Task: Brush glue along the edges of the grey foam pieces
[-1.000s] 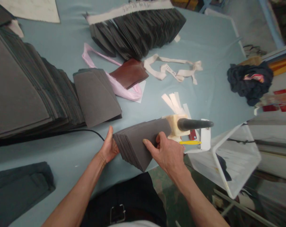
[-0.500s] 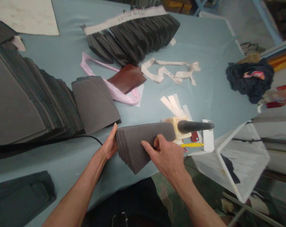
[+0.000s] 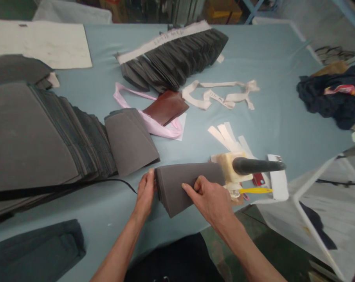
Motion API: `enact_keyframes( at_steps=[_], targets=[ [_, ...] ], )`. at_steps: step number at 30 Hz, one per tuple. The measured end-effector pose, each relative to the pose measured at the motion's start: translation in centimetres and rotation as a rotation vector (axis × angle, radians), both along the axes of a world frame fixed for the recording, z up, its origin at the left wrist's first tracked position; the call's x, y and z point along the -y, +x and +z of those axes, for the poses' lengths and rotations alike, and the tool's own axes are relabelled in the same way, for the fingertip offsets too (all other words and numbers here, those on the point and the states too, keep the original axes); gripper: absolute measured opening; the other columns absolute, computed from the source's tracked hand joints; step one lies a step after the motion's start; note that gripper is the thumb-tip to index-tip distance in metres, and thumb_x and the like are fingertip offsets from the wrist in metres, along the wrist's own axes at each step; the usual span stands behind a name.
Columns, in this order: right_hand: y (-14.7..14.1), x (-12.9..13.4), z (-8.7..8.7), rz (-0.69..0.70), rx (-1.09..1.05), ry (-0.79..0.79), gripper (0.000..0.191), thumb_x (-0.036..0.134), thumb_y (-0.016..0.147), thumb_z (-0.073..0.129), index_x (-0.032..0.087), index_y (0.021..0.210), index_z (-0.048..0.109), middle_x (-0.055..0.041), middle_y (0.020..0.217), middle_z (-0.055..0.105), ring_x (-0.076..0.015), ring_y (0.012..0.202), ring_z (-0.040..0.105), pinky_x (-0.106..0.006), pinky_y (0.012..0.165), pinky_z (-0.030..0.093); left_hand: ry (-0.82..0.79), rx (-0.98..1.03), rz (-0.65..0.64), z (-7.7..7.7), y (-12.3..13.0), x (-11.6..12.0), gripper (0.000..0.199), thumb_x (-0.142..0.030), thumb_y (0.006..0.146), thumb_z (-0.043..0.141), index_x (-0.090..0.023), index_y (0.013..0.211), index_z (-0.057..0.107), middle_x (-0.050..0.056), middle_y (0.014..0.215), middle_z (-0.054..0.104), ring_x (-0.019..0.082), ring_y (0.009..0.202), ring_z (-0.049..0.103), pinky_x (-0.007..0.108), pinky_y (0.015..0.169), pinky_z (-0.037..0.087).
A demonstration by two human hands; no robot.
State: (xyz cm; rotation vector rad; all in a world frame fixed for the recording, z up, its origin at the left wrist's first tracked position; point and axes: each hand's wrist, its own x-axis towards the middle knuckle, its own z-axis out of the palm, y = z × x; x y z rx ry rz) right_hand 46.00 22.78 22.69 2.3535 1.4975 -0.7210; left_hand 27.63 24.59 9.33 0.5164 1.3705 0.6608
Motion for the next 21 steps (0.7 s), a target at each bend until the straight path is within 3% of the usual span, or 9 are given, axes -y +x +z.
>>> enact_keyframes(
  at_steps=[4,9,14,21],
  targets=[
    [0.1,0.0,-0.1,0.034,-0.01,-0.047,0.038,0.054,0.106,0.063,0.023,0.083,0.067,-0.0042,0.073,0.077,-0.0273,0.079,0.078,-0.031,0.064,0.02,0.03,-0.124,0.117,0.3,-1.3,0.1,0.087,-0.09,0.069,0.078,-0.02,0.119,0.066,0.014,0.128,0.072,0.03,0.118,0.068,0.043,0.105,0.055],
    [0.4,0.0,0.0,0.067,-0.059,-0.07,0.039,0.051,0.109,0.058,0.024,0.083,0.067,-0.0022,0.072,0.076,-0.0274,0.078,0.078,-0.03,0.064,0.023,0.067,-0.157,0.242,1.2,-3.0,-0.5,0.088,-0.09,0.069,0.078,-0.017,0.118,0.066,0.018,0.134,0.07,0.029,0.115,0.07,0.044,0.098,0.058],
    [0.7,0.0,-0.3,0.093,-0.081,-0.048,0.04,0.051,0.109,0.057,0.024,0.079,0.063,-0.001,0.069,0.074,-0.0265,0.073,0.076,-0.03,0.063,0.025,0.098,-0.193,0.303,2.1,-4.0,-0.8,0.086,-0.09,0.064,0.08,-0.014,0.103,0.071,0.017,0.114,0.076,0.026,0.096,0.071,0.039,0.087,0.056],
    [0.8,0.1,-0.6,0.103,-0.09,-0.036,0.04,0.049,0.109,0.058,0.024,0.078,0.061,-0.0003,0.066,0.071,-0.0257,0.071,0.075,-0.03,0.063,0.024,0.085,-0.17,0.357,2.3,-4.2,-1.4,0.083,-0.09,0.063,0.08,-0.013,0.094,0.071,0.013,0.089,0.076,0.023,0.078,0.07,0.037,0.076,0.057]
  ],
)
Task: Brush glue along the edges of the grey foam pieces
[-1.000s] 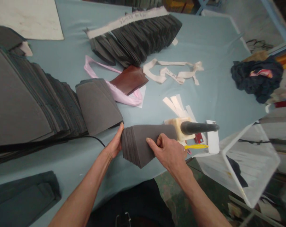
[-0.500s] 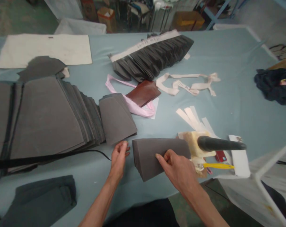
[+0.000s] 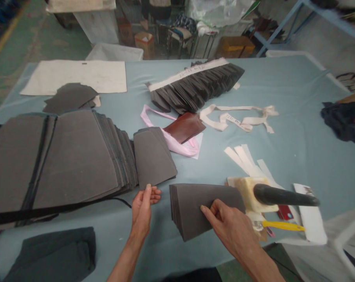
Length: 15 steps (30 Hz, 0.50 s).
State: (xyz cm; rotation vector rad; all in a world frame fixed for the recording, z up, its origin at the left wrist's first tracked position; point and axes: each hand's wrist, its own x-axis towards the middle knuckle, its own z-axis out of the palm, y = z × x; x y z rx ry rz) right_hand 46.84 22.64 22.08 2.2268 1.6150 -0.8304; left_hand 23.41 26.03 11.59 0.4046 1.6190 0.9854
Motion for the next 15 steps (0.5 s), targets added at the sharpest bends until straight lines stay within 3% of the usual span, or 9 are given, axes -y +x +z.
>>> enact_keyframes(
  at_steps=[15],
  targets=[
    [0.7,0.7,-1.6,-0.018,-0.029,0.066,0.043,0.054,0.105,0.059,0.025,0.074,0.06,0.0008,0.059,0.067,-0.0231,0.062,0.07,-0.03,0.061,0.023,-0.064,0.061,0.007,3.5,0.5,-1.7,0.092,-0.092,0.04,0.089,-0.014,0.085,0.068,0.005,0.07,0.072,0.016,0.06,0.066,0.027,0.059,0.056]
  ],
)
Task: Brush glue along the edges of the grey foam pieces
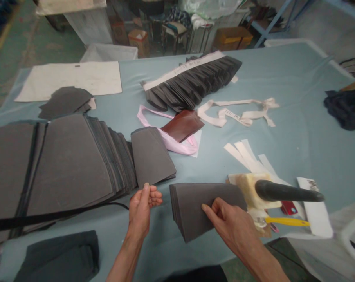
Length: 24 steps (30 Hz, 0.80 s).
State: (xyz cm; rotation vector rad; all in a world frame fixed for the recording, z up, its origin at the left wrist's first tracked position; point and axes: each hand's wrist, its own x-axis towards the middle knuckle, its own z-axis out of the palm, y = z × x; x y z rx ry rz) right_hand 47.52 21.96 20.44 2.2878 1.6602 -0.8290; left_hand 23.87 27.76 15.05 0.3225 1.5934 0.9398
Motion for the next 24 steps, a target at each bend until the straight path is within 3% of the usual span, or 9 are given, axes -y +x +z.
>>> enact_keyframes(
  at_steps=[5,17,24],
  targets=[
    [0.0,-0.1,0.0,-0.003,0.01,-0.002,0.043,0.054,0.105,0.059,0.025,0.073,0.059,0.0009,0.058,0.066,-0.0233,0.062,0.07,-0.03,0.061,0.023,-0.025,0.016,-0.017,0.9,0.0,-0.6,0.094,-0.091,0.037,0.09,-0.014,0.086,0.069,0.003,0.065,0.069,0.015,0.055,0.063,0.026,0.055,0.055],
    [-0.3,-0.5,0.8,-0.037,0.001,-0.111,0.042,0.054,0.106,0.053,0.026,0.074,0.053,-0.0003,0.063,0.067,-0.0248,0.066,0.069,-0.031,0.064,0.024,-0.103,0.064,-0.029,0.9,-0.7,-1.1,0.094,-0.091,0.031,0.09,-0.016,0.083,0.065,0.0,0.061,0.066,0.013,0.051,0.062,0.024,0.053,0.053],
    [0.3,0.3,0.2,-0.058,-0.067,-0.063,0.048,0.065,0.099,0.042,0.028,0.069,0.048,0.0,0.057,0.062,-0.0245,0.06,0.064,-0.032,0.062,0.026,-0.128,0.109,-0.051,0.5,0.1,0.3,0.088,-0.088,0.036,0.089,-0.016,0.079,0.065,0.003,0.061,0.066,0.014,0.051,0.061,0.024,0.051,0.051]
  ],
)
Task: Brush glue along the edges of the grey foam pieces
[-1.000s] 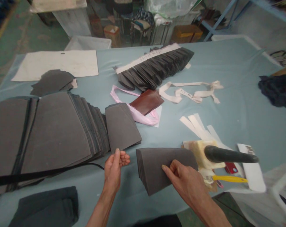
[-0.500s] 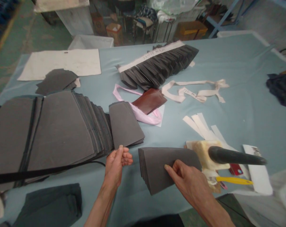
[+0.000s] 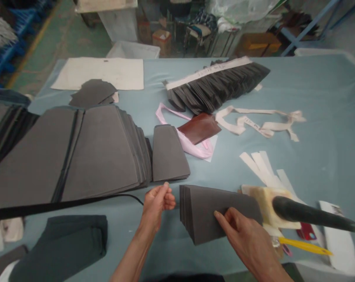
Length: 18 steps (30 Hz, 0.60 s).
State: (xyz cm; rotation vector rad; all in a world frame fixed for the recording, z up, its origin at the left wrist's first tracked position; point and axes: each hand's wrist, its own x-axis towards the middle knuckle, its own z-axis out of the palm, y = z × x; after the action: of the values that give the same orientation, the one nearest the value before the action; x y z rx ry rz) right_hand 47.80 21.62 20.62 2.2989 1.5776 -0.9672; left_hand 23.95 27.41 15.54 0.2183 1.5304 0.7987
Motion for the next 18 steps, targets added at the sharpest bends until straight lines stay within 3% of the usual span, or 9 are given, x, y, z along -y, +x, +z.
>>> enact_keyframes(
  at_steps=[6,11,14,18],
  targets=[
    [0.3,0.5,-0.3,-0.006,0.01,0.009,0.052,0.072,0.093,0.039,0.028,0.066,0.047,0.0008,0.052,0.057,-0.0238,0.054,0.061,-0.032,0.061,0.028,0.046,0.008,-0.064,-0.8,0.4,2.0,0.075,-0.086,0.052,0.082,-0.016,0.075,0.066,0.008,0.067,0.069,0.016,0.057,0.063,0.025,0.054,0.05],
    [0.6,0.9,-0.9,0.023,0.029,0.121,0.052,0.071,0.095,0.043,0.028,0.065,0.047,0.0019,0.049,0.054,-0.0218,0.049,0.059,-0.032,0.059,0.029,0.119,-0.052,-0.107,-1.5,0.0,3.1,0.065,-0.081,0.063,0.077,-0.017,0.075,0.068,0.009,0.077,0.072,0.016,0.065,0.062,0.024,0.059,0.05],
    [0.1,0.8,-0.1,0.059,0.059,0.14,0.049,0.063,0.099,0.05,0.027,0.066,0.051,0.0015,0.05,0.057,-0.0207,0.049,0.06,-0.031,0.057,0.028,0.144,-0.086,-0.138,-1.5,-0.2,3.7,0.062,-0.078,0.069,0.075,-0.018,0.084,0.072,0.01,0.086,0.074,0.019,0.073,0.065,0.026,0.064,0.053],
    [-1.0,0.2,1.3,0.06,0.124,0.149,0.041,0.052,0.103,0.06,0.025,0.072,0.061,0.0005,0.059,0.066,-0.0191,0.06,0.067,-0.03,0.057,0.024,0.186,-0.121,-0.195,-1.4,0.1,4.3,0.067,-0.081,0.075,0.073,-0.02,0.103,0.075,0.011,0.108,0.076,0.024,0.097,0.069,0.029,0.081,0.057]
  ],
)
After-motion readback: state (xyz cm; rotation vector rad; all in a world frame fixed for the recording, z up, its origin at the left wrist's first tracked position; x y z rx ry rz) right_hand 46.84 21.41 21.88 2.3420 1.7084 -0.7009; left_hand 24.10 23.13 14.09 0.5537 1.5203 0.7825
